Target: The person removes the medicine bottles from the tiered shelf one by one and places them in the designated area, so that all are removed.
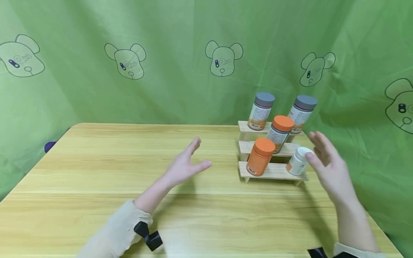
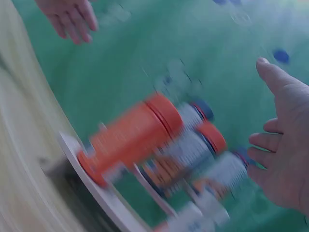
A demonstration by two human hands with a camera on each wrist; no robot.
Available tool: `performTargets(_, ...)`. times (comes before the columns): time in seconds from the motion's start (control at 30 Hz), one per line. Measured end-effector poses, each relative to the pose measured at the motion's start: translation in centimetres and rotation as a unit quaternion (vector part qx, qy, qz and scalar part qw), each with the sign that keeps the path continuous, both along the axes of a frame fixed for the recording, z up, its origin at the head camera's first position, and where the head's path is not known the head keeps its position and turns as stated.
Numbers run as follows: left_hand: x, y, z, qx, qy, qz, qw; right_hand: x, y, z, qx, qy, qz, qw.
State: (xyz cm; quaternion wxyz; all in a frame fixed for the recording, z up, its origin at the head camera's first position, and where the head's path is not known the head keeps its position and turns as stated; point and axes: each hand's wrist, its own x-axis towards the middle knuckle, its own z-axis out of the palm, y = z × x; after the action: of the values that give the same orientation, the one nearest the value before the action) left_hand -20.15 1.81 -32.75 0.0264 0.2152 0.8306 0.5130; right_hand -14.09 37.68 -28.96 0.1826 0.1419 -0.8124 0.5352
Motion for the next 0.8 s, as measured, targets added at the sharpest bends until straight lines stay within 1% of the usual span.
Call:
performTargets(0.07, -0.2, 0.7, -0.3, 0.019, -0.012, -0.007, 0.9997, -0.1, 1.8, -0.7, -0.045, -0.008, 0.021, 0.9987)
performTargets(0.1, -0.3, 1.1, -0.5, 0.029, -0.018, -0.01, 0.9994, -0.1, 2.7, -1.0, -0.038, -0.015, 0.014, 0.9991)
performTargets(0.17, -0.5, 1.7, -0.9, 0.045, -0.025, -0.013, 0.9986, -0.2, 4.4, -1.8, 0.005, -0.041, -0.017, 0.999)
performTargets(0.2, -0.6, 2.0, -1.1, 0.052, -0.031, -0.014, 0.9981, -0.3, 5.1, -2.2, 0.042, -0.063, -0.038, 0.9964)
performTargets(0.27, -0.7, 2.6, -1.5, 0.059, -0.04, -0.014, 0.9974, -0.5, 6.5, -3.2, 0.104, -0.105, -0.06, 0.9872)
performTargets(0.3, -0.8, 2.9, -1.7, 0.061, -0.045, -0.014, 0.997, -0.6, 7.1, -3.7, 0.126, -0.126, -0.062, 0.9819)
performTargets(0.33, -0.9, 3.1, -2.0, 0.059, -0.047, -0.014, 0.9971, -0.7, 7.6, -4.3, 0.133, -0.145, -0.055, 0.9789)
performTargets(0.4, -1.0, 3.7, -2.5, 0.053, -0.06, -0.014, 0.9967, -1.1, 8.5, -5.5, 0.136, -0.173, -0.028, 0.9751)
performTargets(0.47, -1.1, 4.3, -3.0, 0.045, -0.069, -0.017, 0.9965, -1.4, 9.1, -6.5, 0.134, -0.193, 0.001, 0.972)
performTargets(0.5, -1.1, 4.6, -3.2, 0.044, -0.073, -0.02, 0.9961, -1.5, 9.3, -6.9, 0.134, -0.197, 0.018, 0.9711)
performTargets(0.6, -1.1, 5.7, -3.7, 0.04, -0.093, -0.029, 0.9944, -1.8, 9.6, -8.0, 0.133, -0.207, 0.054, 0.9678)
performTargets(0.67, -1.1, 6.4, -4.0, 0.04, -0.111, -0.034, 0.9924, -2.0, 9.7, -8.6, 0.12, -0.21, 0.079, 0.967)
performTargets(0.8, -1.0, 7.8, -4.4, 0.034, -0.148, -0.044, 0.9874, -2.3, 9.7, -9.3, 0.102, -0.213, 0.109, 0.9655)
